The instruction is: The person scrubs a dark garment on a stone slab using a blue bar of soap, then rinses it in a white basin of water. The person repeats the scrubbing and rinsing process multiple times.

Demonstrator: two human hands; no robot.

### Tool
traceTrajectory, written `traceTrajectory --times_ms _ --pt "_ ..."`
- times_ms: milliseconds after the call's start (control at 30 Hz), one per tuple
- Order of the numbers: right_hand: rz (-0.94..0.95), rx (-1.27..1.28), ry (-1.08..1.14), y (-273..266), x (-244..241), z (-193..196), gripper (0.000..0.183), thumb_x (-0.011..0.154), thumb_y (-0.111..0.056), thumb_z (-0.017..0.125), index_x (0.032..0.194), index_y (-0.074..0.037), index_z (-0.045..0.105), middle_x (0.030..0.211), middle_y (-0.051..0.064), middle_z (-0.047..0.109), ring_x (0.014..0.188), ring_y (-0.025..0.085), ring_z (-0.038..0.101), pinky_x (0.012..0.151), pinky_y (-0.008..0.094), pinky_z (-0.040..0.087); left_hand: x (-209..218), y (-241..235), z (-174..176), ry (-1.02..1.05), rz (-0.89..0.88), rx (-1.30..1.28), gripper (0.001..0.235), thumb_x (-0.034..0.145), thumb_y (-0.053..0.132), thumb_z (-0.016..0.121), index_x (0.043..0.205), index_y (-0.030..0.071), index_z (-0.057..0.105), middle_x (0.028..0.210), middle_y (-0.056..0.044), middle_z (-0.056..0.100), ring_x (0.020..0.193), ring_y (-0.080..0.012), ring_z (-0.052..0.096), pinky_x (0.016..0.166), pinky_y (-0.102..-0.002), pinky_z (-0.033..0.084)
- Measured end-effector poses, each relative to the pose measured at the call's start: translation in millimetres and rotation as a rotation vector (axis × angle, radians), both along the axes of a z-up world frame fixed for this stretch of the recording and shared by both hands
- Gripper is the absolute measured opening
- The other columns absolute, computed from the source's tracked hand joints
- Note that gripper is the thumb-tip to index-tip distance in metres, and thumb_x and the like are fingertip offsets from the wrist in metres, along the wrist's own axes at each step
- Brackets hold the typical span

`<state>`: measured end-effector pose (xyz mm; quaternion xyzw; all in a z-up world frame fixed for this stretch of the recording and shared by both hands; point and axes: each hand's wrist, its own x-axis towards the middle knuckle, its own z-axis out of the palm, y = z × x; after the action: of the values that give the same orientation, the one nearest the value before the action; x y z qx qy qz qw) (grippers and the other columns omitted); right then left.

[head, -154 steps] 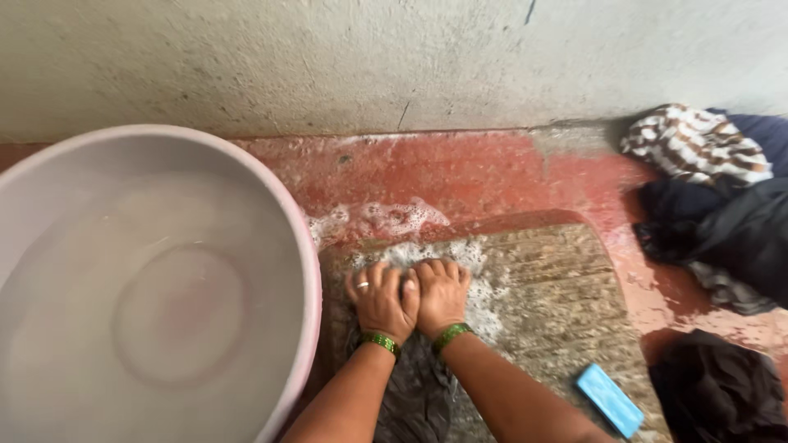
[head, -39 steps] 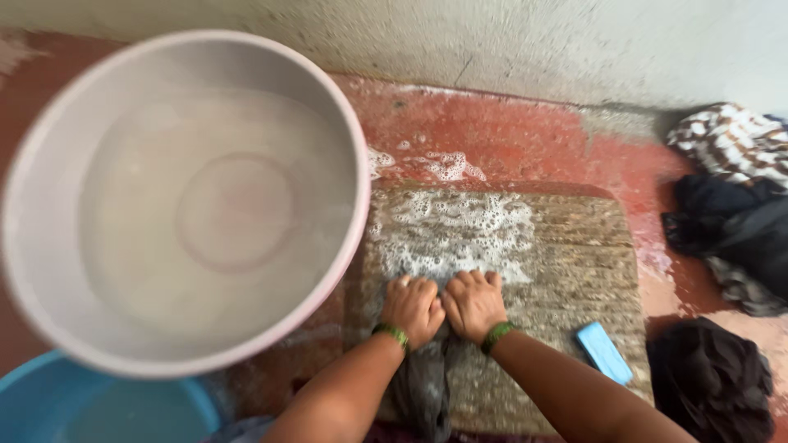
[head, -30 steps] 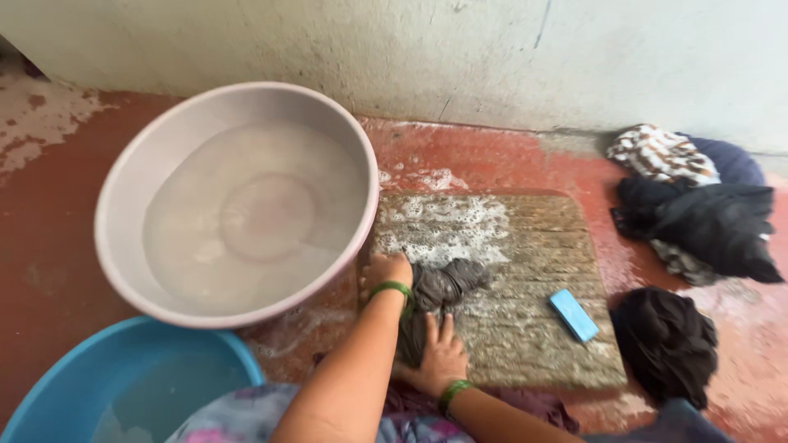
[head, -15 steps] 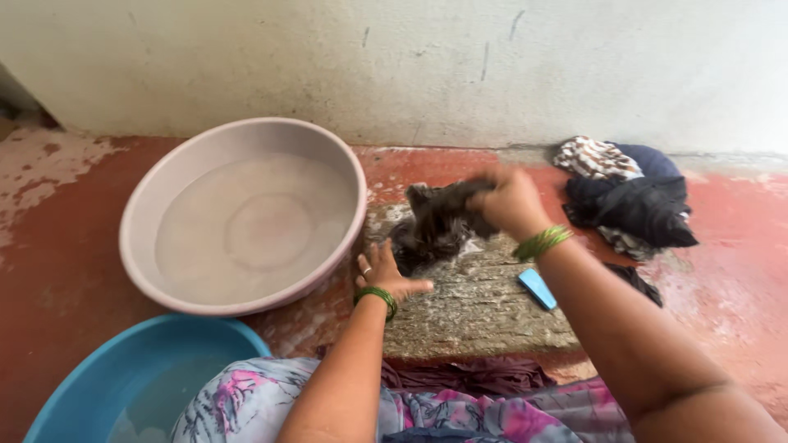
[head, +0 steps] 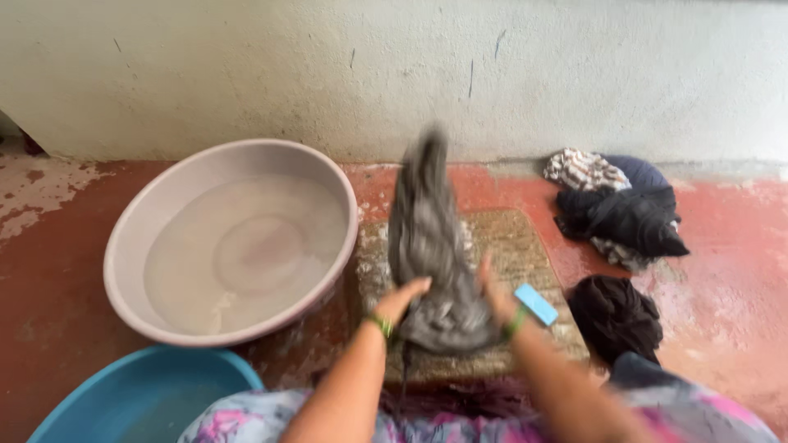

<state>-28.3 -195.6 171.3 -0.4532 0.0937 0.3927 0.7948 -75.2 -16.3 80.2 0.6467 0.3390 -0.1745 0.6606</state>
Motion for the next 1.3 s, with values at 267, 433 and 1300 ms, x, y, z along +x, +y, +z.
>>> traceTrajectory --times_ms 267,433,1300 --pt "0.049 -0.01 0.063 14 0 -48 0.041 0.088 -0.018 0.07 0.127 -0.009 0.062 0.111 0.012 0.07 0.092 0.025 0.072 0.075 0.038 0.063 -14 -25 52 -0.124 0.283 -0.93 0.066 0.082 0.066 0.061 0.11 0.008 0.072 0.111 -0.013 0.072 0.094 -0.0311 0.07 0.083 -0.047 0.059" --pt "-0.041 0.093 -0.554 15 54 1 0.061 0.08 -0.02 0.074 0.136 -0.021 0.05 0.121 0.009 0.065 0.103 0.025 0.068 0.082 0.04 0.061 20 12 81 -0.826 0.161 -0.668 0.061 0.082 0.018 0.071 0.141 0.019 0.052 0.126 -0.012 0.06 0.106 -0.0278 0.066 0.091 -0.045 0.058" --pt "0.127 -1.349 -1.366 81 80 66 0.098 0.088 -0.02 0.072 0.162 -0.005 0.011 0.145 0.032 0.044 0.106 0.042 0.064 0.084 0.049 0.062 -11 104 57 0.244 -0.003 0.876 0.046 0.103 0.048 0.05 0.139 0.019 0.058 0.16 -0.012 0.036 0.155 -0.0374 0.006 0.119 -0.066 0.01"
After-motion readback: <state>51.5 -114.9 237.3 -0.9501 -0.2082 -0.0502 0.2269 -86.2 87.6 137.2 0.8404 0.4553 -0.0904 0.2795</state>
